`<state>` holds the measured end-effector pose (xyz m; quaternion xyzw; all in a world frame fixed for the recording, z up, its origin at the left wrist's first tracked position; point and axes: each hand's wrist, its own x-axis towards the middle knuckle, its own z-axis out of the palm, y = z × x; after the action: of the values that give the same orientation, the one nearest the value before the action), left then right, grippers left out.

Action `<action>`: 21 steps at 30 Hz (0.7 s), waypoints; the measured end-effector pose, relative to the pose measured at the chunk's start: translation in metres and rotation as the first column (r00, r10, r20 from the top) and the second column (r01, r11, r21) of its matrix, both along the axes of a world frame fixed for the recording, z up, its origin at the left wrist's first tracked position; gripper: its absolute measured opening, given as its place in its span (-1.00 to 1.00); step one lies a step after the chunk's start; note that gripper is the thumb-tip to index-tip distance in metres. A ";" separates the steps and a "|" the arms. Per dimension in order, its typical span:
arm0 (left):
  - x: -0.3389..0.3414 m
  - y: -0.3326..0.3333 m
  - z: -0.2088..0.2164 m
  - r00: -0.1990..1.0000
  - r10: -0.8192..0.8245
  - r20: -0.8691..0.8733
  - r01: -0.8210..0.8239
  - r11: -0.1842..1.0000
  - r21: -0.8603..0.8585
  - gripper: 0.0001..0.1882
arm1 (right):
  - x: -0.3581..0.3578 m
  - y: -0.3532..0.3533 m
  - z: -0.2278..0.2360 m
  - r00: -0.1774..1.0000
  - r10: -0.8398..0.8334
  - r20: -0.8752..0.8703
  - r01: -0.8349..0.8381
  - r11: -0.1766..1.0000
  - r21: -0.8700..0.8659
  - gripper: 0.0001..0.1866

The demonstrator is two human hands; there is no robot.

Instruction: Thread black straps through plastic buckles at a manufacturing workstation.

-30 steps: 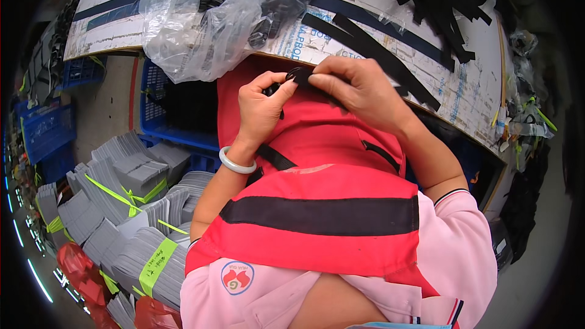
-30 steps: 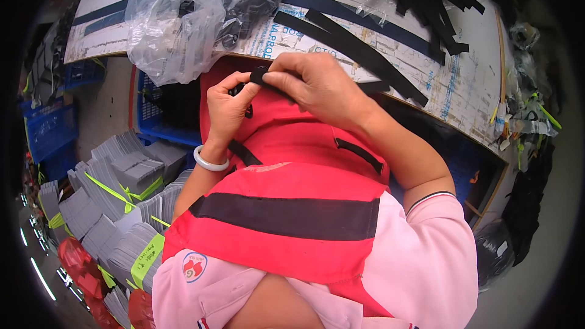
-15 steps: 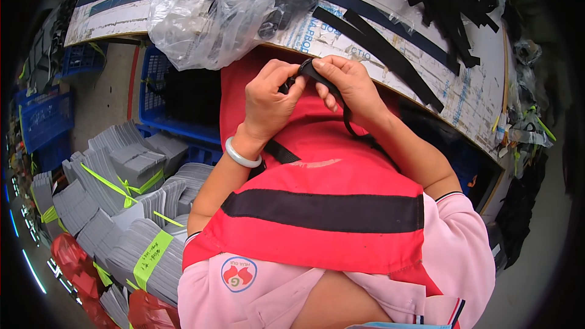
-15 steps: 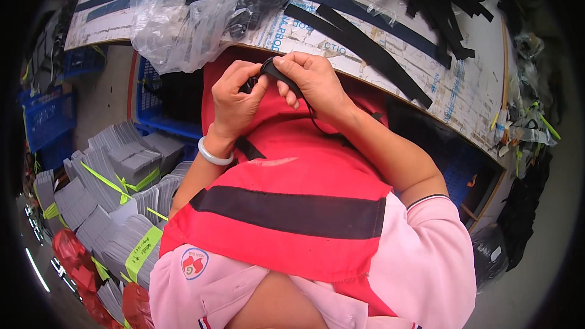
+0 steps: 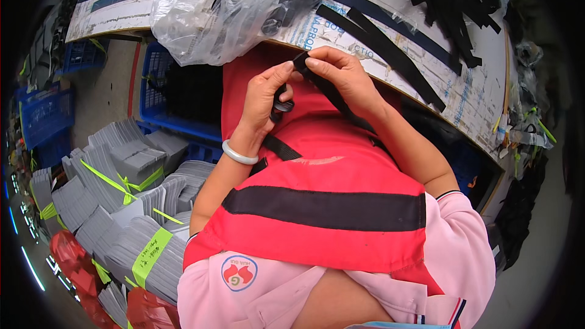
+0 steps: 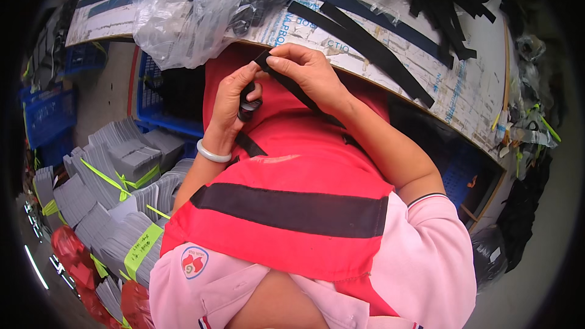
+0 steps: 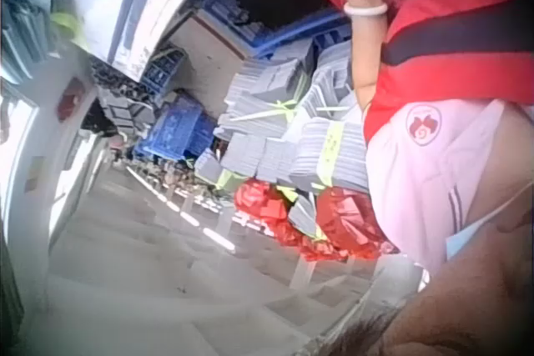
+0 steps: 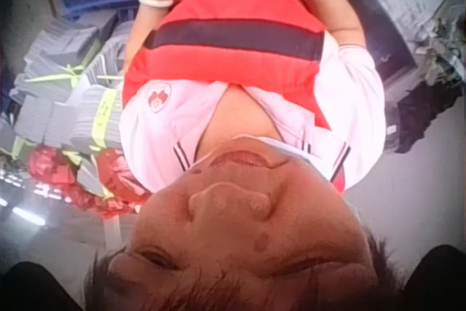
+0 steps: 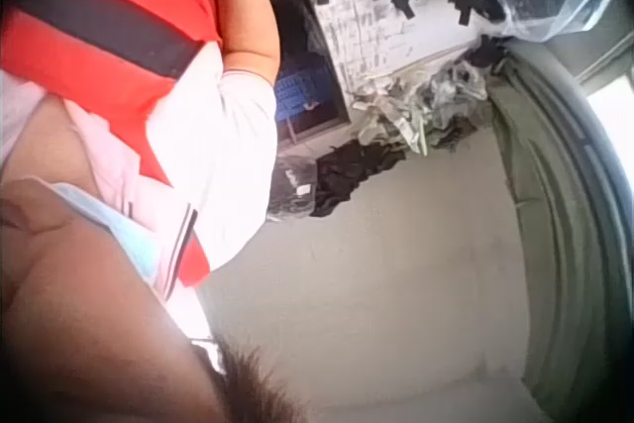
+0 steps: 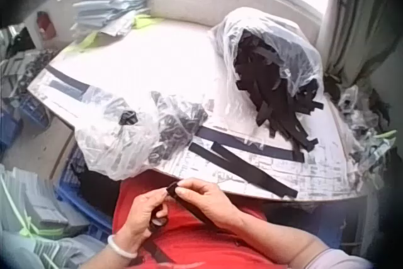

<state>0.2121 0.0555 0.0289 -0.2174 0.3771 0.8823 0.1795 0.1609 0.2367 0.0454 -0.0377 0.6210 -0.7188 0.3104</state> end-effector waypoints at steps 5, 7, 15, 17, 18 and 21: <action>-0.001 0.002 -0.003 1.000 0.021 0.017 -0.022 0.997 0.076 -0.75 | 0.017 -0.005 0.028 0.712 0.018 -0.702 0.098 0.987 0.124 -0.84; -0.005 0.003 0.002 0.994 0.078 -0.079 -0.089 0.985 -0.145 -0.76 | 0.021 -0.005 0.051 0.784 0.034 -0.620 0.121 0.971 0.207 -0.94; 0.007 0.002 0.001 0.975 0.013 -0.220 -0.110 0.893 -0.436 -0.82 | 0.002 0.003 0.033 0.984 0.169 -0.063 -0.130 0.906 0.404 -0.72; 0.006 0.003 0.002 0.893 -0.098 -0.439 -0.204 0.782 -0.590 -0.84 | 0.000 -0.003 0.035 0.995 0.091 0.030 -0.096 0.953 0.287 -0.69; 0.007 0.002 0.002 0.892 -0.099 -0.441 -0.205 0.782 -0.589 -0.84 | -0.001 -0.003 0.032 0.995 0.091 0.028 -0.095 0.953 0.288 -0.69; 0.007 -0.002 0.004 0.869 -0.121 -0.480 -0.233 0.755 -0.613 -0.83 | -0.006 0.000 0.018 0.987 0.130 0.095 -0.147 0.966 0.211 -0.73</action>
<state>0.2188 0.0534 0.0326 -0.0459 0.6863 0.7249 -0.0372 0.1552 0.2364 0.0630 -0.0178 0.6785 -0.6242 0.3870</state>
